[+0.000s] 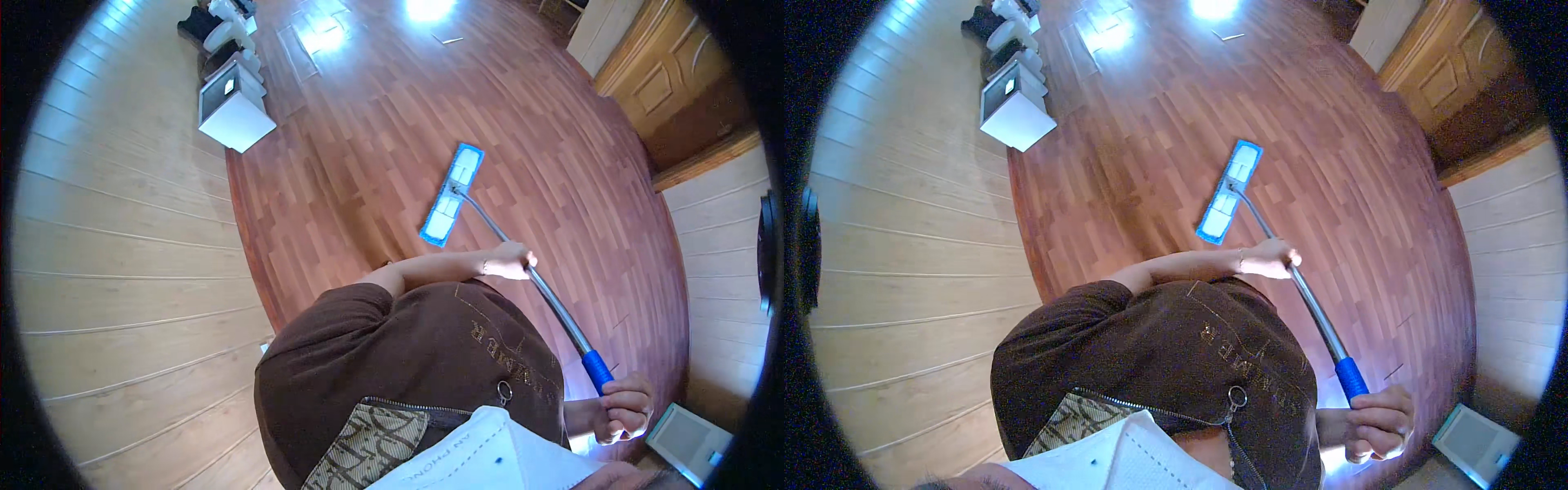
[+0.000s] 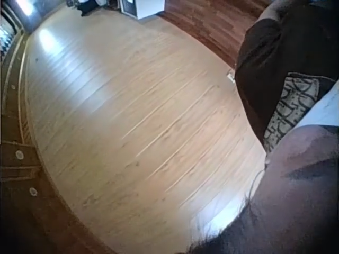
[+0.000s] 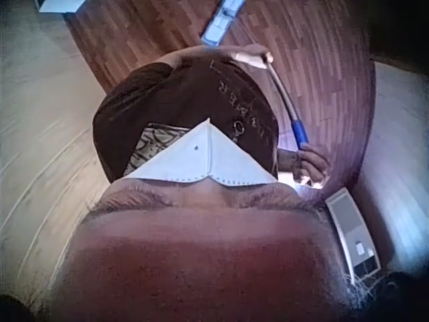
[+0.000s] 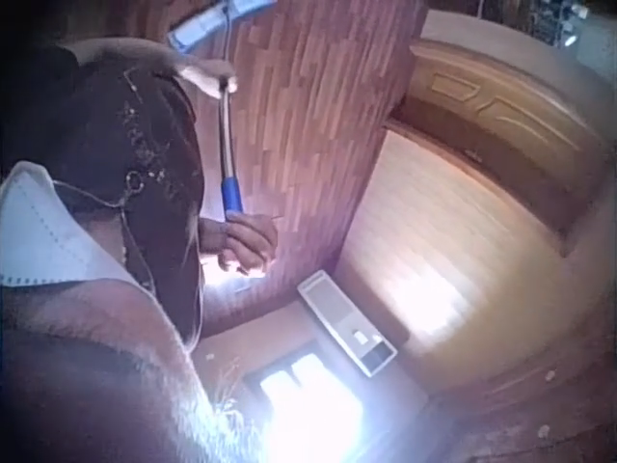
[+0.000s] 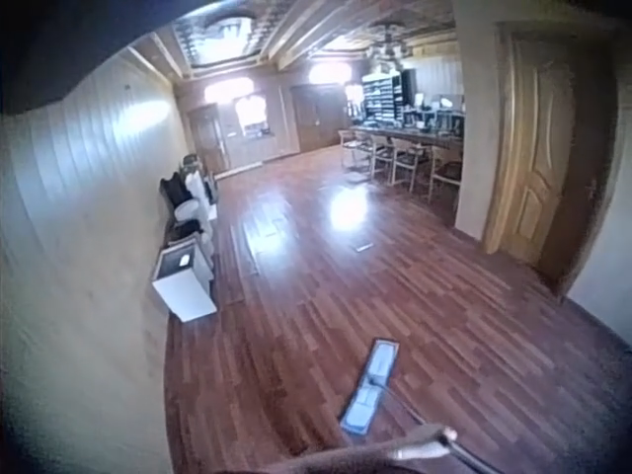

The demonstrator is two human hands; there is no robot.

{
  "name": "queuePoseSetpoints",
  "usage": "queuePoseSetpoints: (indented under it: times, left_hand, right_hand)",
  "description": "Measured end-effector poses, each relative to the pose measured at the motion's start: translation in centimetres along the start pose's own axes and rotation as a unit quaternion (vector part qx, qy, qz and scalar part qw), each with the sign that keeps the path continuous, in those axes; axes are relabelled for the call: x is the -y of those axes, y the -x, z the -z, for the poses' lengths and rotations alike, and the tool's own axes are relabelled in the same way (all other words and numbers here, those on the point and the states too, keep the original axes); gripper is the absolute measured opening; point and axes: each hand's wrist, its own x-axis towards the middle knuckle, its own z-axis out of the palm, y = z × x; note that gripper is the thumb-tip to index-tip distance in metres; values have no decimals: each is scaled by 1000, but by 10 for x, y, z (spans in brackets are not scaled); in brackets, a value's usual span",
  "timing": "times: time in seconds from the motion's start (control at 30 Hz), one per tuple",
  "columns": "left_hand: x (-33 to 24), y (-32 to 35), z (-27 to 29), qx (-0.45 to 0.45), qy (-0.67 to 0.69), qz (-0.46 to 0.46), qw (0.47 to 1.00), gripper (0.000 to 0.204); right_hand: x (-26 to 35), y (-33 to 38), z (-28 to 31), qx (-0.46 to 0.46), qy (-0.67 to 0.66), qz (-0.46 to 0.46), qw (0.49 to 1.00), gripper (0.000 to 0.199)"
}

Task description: Mopping the wooden floor of an office room using a flat mop.

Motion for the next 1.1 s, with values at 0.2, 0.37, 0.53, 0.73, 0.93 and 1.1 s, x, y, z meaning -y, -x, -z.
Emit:
queuePoseSetpoints:
  times: [0.2, 0.37, 0.53, 0.73, 0.93, 1.1]
  left_hand:
    - [45, 9, 59, -87, -2, -1, 996, 9]
    - [108, 62, 170, -102, 10, 68, 992, 14]
    - [206, 135, 233, -154, -40, 119, 980, 19]
    - [290, 250, 312, -189, -93, 215, 953, 11]
    - [318, 358, 346, -211, -187, 342, 897, 28]
    - [305, 434, 340, -422, -28, 371, 827, 23]
  right_hand:
    - [-33, -43, -51, 72, -40, -18, 996, 28]
    - [-39, -92, -173, 14, -83, -124, 989, 36]
    - [-64, -117, -272, 79, -202, -196, 956, 32]
    - [-79, -148, -393, 175, -305, -202, 914, 17]
    - [-72, -174, -469, 247, -376, -221, 865, 14]
    - [-69, -189, -512, 327, -373, -133, 858, 16]
